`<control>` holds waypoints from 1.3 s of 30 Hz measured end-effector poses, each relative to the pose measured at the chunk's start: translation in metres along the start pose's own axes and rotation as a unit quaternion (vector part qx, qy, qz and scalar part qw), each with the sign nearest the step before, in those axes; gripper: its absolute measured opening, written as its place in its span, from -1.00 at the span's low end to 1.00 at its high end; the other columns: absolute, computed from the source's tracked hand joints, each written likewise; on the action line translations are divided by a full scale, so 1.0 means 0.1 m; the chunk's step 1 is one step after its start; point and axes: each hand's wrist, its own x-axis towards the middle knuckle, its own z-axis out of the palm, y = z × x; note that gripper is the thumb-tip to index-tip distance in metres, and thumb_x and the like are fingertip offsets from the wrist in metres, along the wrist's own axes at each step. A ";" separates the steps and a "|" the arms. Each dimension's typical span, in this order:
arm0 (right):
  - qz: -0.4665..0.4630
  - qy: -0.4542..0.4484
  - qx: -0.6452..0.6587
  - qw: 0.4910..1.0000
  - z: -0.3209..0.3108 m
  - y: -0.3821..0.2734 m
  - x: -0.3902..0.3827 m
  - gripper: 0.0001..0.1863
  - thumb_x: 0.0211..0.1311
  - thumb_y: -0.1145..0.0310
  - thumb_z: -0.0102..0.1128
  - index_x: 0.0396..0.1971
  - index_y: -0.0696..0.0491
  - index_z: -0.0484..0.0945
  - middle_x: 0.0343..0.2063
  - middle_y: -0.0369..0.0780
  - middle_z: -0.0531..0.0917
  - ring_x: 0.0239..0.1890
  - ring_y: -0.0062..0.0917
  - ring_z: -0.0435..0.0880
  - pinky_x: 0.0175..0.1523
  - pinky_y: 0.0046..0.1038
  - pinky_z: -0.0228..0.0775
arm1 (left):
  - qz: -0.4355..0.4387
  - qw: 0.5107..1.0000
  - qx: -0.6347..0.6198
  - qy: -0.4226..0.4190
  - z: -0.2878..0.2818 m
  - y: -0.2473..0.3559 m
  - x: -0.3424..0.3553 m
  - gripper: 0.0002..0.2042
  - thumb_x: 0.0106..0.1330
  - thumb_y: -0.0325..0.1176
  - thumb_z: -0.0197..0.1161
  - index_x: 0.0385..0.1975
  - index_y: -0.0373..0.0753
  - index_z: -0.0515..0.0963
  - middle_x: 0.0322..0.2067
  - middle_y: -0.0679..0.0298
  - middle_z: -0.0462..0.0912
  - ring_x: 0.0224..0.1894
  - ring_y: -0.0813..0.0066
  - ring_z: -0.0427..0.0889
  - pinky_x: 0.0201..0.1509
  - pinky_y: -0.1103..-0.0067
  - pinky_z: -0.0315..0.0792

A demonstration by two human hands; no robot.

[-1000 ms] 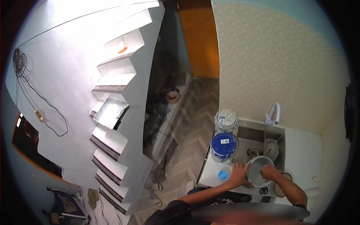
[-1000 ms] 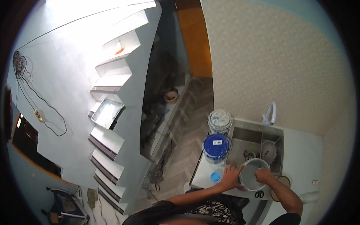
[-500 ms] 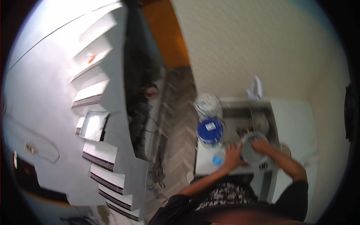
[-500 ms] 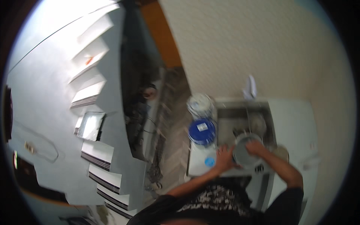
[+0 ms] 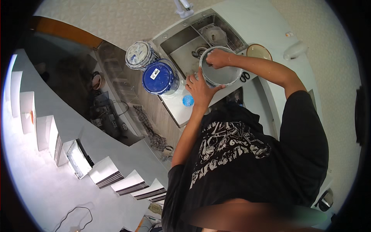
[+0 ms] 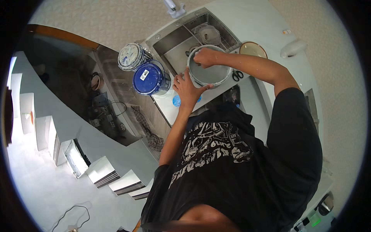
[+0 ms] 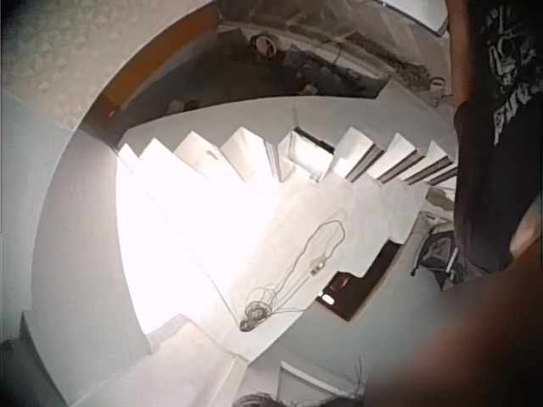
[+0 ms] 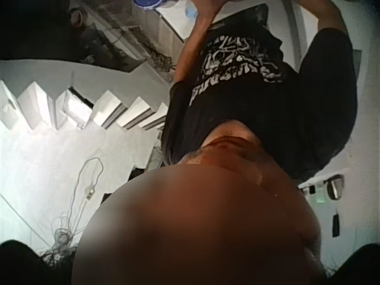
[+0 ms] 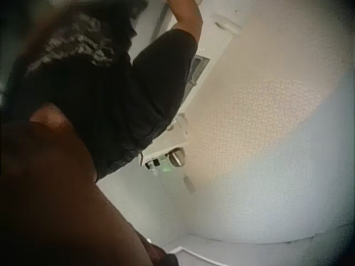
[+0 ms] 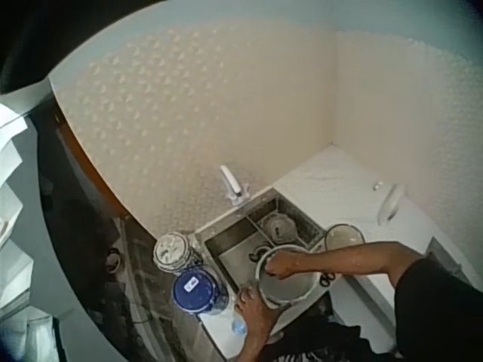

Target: The recorder mixes paint in a bucket and transfers it between containers.

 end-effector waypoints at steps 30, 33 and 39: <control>0.126 0.377 0.285 0.872 -1.02 -0.69 -1.46 -0.80 0.21 0.44 0.29 -0.16 0.07 0.69 -0.43 -0.23 0.67 -0.41 -0.53 0.58 -0.30 -0.47 0.42 | 0.006 1.000 0.007 -0.009 -0.07 0.08 -0.02 0.16 -0.35 0.28 0.57 0.30 -0.26 0.24 0.08 -0.18 0.35 0.20 -0.16 0.23 0.24 0.05 0.08; 0.164 0.267 0.173 0.934 -0.47 -0.48 -1.46 -0.78 0.18 0.57 0.25 -0.17 0.12 0.69 -0.44 -0.22 0.66 -0.45 -0.53 0.58 -0.34 -0.50 0.41 | 0.006 1.000 0.026 -0.003 -0.05 0.09 -0.09 0.15 -0.33 0.27 0.57 0.30 -0.29 0.24 0.07 -0.16 0.35 0.20 -0.15 0.23 0.24 0.05 0.08; 0.205 0.351 0.321 0.856 -0.69 -0.48 -1.53 -0.83 0.22 0.56 0.24 -0.19 0.16 0.69 -0.43 -0.21 0.68 -0.51 -0.59 0.56 -0.37 -0.55 0.42 | -0.019 0.999 0.006 -0.028 -0.06 0.12 -0.07 0.15 -0.30 0.25 0.56 0.32 -0.28 0.22 0.12 -0.18 0.31 0.25 -0.21 0.14 0.24 0.00 0.04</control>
